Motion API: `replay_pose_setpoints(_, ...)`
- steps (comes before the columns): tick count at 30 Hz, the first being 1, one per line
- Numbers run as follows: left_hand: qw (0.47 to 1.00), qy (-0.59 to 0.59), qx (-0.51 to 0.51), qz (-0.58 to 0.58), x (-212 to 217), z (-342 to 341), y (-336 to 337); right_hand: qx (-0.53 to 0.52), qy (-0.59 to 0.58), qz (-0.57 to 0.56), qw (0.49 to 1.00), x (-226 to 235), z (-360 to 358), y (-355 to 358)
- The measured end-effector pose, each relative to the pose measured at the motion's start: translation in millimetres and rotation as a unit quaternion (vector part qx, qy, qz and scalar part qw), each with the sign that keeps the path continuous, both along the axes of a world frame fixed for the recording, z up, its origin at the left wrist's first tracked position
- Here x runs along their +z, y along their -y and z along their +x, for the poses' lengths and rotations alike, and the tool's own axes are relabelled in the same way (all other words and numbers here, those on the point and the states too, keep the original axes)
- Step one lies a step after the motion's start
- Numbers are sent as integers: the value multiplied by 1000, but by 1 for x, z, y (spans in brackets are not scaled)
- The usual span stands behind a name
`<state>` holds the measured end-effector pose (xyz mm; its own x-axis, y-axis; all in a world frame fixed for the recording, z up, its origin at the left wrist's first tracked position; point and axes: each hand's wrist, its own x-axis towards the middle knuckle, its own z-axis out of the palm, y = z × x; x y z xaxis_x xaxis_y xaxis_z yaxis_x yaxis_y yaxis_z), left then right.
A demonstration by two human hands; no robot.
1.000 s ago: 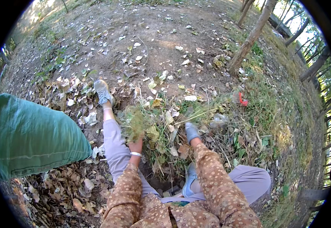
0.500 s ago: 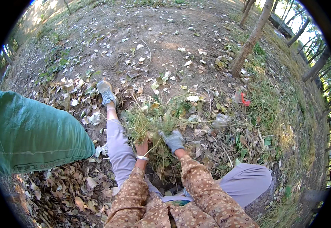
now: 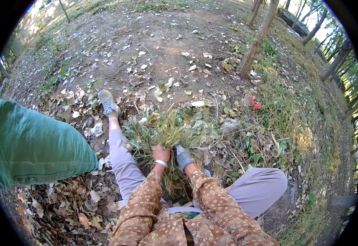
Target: The person sits on the ground and gathers dry leaves, grass, and small twigs by hand. They repeatedly pick up handfuls of debris and place them into a green sack positioned nearby.
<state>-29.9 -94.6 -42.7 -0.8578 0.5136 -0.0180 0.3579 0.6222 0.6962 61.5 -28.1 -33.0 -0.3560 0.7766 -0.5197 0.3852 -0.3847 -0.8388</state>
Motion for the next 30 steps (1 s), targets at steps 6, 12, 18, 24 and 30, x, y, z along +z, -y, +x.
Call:
replay_pose_setpoints(6, 993, 59, -13, -103, -15, -19, -15, -3, -40, 161, 986, 42, 6, 21)
replay_pose_setpoints(12, 993, 59, 15, -102, -20, -16, -19, 4, -25, 216, 976, 64, 17, 28)
replay_pose_setpoints(18, 982, 116, -102, -105, -37, -12, -32, 295, 153, 494, 804, 53, 12, 23)
replay_pose_setpoints(24, 960, -107, -211, 153, -102, 10, 0, 283, 265, 493, 779, 52, -17, 12)
replay_pose_setpoints(30, 962, 6, -216, 164, -92, 12, 17, 488, 395, 477, 615, 78, -49, 45)
